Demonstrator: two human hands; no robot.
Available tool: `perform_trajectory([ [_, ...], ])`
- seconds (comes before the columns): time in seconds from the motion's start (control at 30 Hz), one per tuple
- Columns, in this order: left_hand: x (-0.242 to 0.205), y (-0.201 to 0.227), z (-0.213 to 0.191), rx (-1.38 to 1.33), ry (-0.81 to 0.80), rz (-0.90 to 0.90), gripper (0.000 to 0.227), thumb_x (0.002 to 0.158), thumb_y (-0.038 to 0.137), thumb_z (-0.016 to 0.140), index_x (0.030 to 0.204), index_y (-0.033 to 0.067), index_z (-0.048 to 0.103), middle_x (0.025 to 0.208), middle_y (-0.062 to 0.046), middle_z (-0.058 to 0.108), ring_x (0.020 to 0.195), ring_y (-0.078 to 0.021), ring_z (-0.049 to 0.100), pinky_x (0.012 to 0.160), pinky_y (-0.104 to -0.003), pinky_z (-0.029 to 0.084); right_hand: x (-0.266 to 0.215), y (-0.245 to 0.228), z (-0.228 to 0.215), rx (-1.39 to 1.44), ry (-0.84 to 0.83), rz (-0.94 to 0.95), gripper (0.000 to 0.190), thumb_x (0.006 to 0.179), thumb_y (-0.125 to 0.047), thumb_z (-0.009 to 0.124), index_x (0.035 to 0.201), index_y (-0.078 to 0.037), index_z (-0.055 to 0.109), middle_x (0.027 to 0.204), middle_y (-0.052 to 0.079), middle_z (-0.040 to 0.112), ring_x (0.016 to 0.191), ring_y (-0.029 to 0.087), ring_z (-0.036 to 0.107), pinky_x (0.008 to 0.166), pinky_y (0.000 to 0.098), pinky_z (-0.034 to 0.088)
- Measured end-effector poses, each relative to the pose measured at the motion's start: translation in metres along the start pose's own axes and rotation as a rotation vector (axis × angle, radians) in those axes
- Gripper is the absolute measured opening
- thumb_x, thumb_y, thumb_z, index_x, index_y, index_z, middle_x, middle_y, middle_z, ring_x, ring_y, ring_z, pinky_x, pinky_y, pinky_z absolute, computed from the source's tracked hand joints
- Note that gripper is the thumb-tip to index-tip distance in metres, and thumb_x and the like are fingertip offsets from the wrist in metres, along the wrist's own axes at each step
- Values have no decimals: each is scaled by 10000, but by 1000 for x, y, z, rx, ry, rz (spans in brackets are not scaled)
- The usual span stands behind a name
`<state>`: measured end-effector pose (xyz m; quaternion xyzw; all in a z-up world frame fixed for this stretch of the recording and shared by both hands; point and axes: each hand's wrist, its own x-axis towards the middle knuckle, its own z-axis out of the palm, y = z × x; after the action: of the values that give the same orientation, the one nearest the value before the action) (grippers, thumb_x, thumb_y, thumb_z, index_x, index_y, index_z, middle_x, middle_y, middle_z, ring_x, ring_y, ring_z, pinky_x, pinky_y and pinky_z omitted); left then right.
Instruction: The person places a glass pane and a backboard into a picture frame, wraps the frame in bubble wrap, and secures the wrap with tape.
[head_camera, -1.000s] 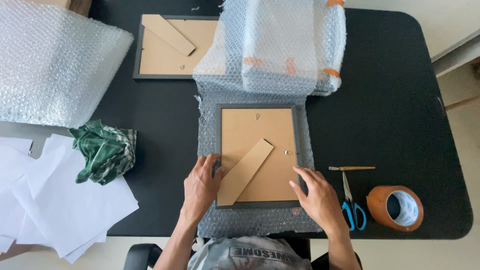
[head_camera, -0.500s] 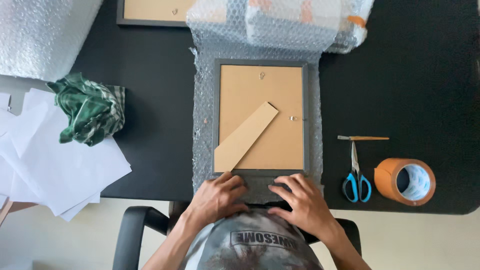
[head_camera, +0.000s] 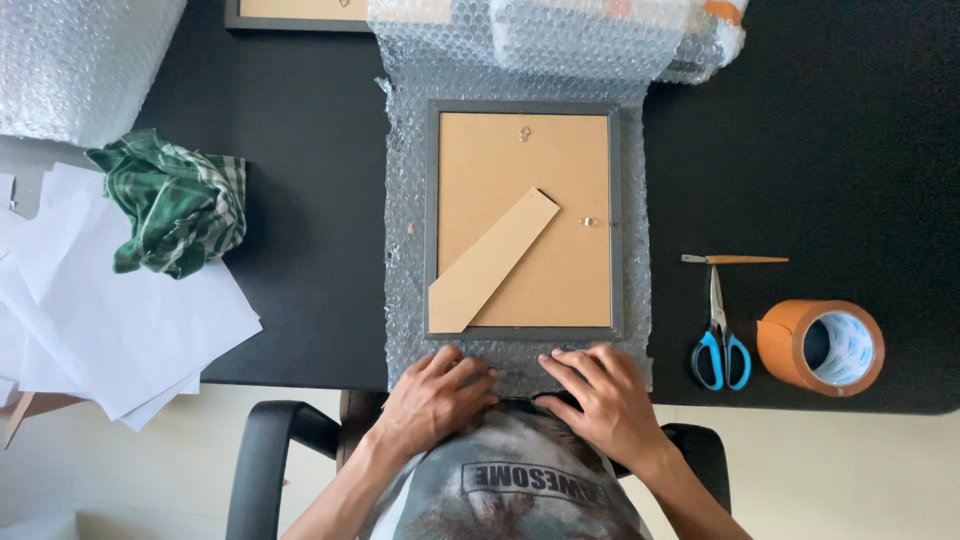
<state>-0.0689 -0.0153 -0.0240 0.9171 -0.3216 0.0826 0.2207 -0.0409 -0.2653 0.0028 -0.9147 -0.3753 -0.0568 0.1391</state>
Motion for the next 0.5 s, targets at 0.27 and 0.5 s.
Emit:
perform_trajectory([
  [0.27, -3, 6, -1, -84, 45, -88, 216, 922, 336, 609, 1020, 143, 622, 1279, -134, 528, 1101, -303, 534, 819, -397, 433, -10, -3, 13, 161, -18, 200, 578, 790, -444, 715, 1205, -67, 572, 1149, 95, 526, 984, 250, 524, 889, 378, 444],
  [0.5, -2, 0, 0, -42, 58, -29, 221, 913, 339, 629, 1020, 145, 644, 1262, -120, 559, 1081, -298, 546, 758, -406, 443, -4, 4, 5, 217, -74, 175, 599, 759, -399, 759, 1224, -73, 568, 1158, 103, 507, 938, 235, 541, 865, 405, 461],
])
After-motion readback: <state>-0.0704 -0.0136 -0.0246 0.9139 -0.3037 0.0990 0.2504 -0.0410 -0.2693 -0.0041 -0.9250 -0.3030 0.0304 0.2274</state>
